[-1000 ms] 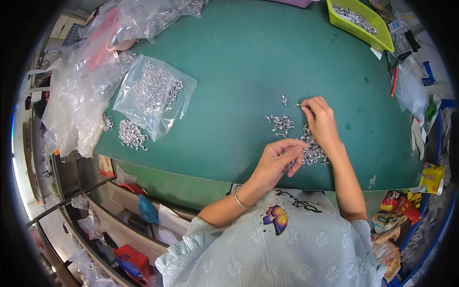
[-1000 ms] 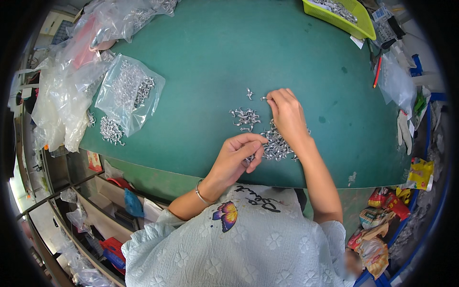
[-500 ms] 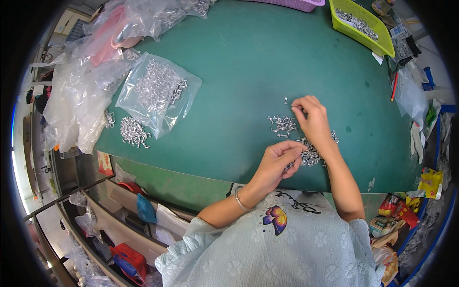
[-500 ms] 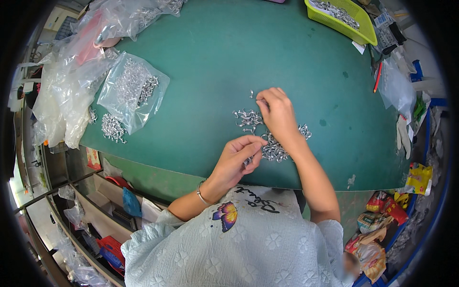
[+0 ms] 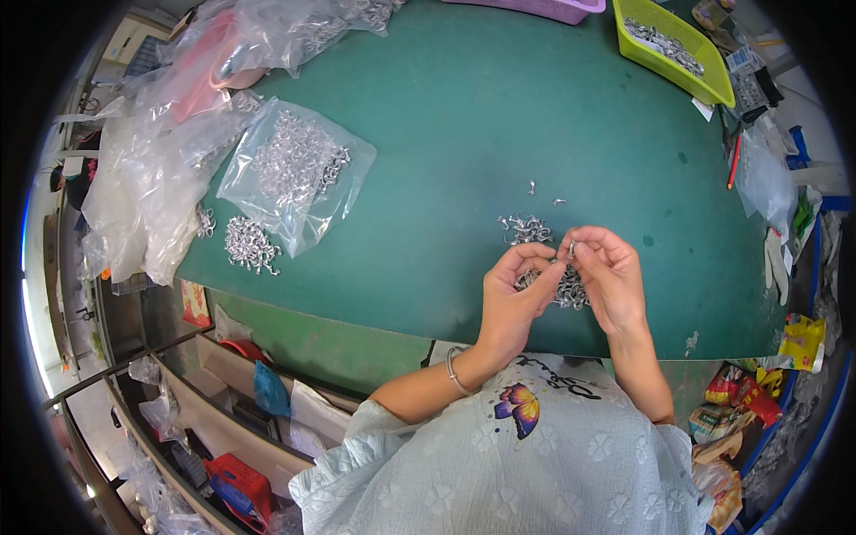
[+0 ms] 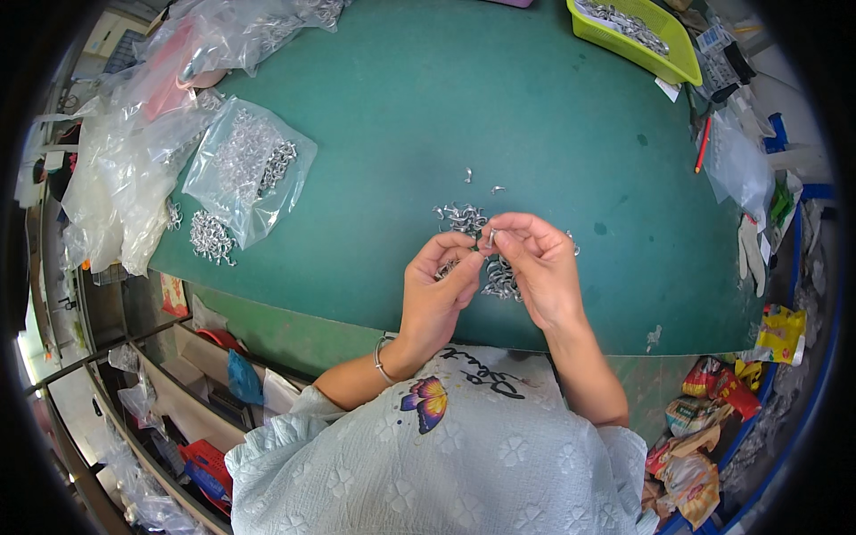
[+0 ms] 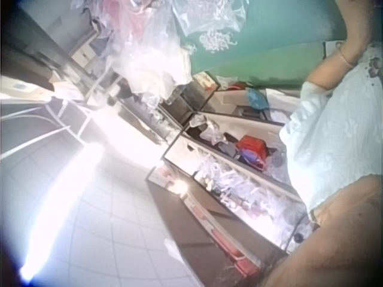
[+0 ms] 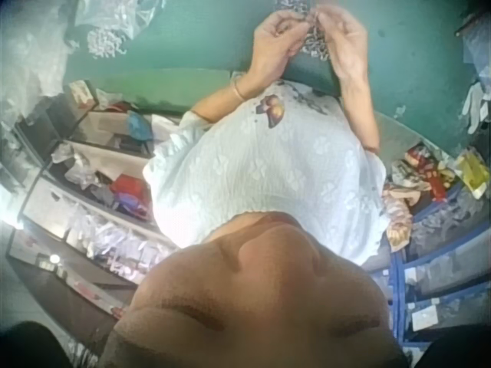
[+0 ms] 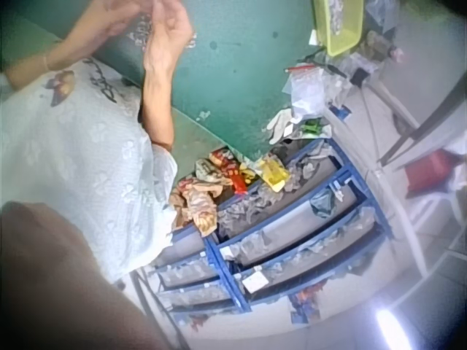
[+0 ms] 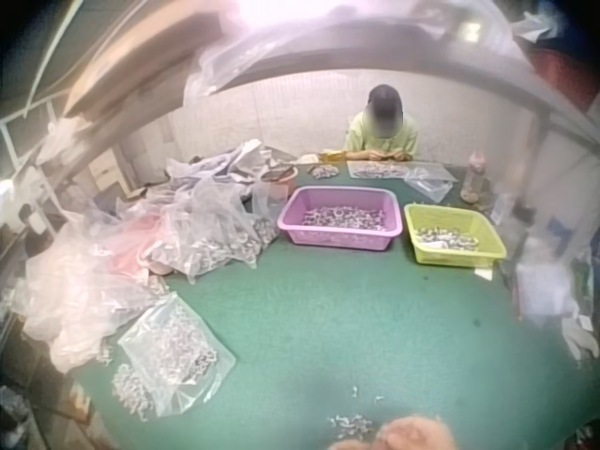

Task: The person sits at a green workbench and assembles small silver metal hooks by hand. They pick up individual hooks from a pile on the table and connect them to other pieces, placing the finished assemblies into a clear plastic bag. The workspace is cluttered with various plastic bags and containers holding hardware parts.

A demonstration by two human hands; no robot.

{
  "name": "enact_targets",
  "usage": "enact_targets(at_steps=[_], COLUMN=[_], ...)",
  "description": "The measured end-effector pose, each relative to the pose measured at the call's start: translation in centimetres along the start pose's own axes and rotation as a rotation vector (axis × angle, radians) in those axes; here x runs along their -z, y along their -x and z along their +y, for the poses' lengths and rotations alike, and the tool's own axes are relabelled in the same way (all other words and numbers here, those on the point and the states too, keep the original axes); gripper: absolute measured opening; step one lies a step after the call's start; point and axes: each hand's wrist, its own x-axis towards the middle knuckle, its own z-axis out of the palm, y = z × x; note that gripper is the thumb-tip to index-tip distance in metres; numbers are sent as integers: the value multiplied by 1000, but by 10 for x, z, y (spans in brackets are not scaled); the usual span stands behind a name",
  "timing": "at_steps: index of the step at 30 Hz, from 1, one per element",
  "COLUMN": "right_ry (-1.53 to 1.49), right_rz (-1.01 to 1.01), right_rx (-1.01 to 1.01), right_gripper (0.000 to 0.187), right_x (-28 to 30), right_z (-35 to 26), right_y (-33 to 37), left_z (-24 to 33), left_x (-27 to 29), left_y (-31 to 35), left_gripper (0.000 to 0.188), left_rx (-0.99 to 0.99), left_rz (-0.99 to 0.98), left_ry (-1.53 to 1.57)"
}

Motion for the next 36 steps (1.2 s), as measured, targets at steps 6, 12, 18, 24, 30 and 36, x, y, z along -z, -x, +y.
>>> enact_targets(at_steps=[6, 12, 18, 24, 30, 36], right_ry=[86, 59, 11, 552, 1430, 1452], right_rz=[70, 42, 50, 119, 99, 59], right_rx=[85, 67, 33, 64, 600, 541], right_gripper=[13, 9, 10, 12, 21, 13], right_x=[-7, -5, -10, 8, 23, 27], right_z=[-3, -5, -7, -8, 17, 20], right_y=[15, 23, 28, -11, -57, -62], left_z=[0, 8, 8, 10, 9, 7], left_x=[0, -7, -5, 3, 3, 6], left_y=[3, 10, 11, 5, 3, -1], left_gripper=[14, 8, 7, 10, 11, 21], left_rx=[-182, -175, -184, 145, 212, 194], left_rz=[-17, -24, -54, -228, -360, -372], left_ry=[-236, -205, -232, 99, 357, 222])
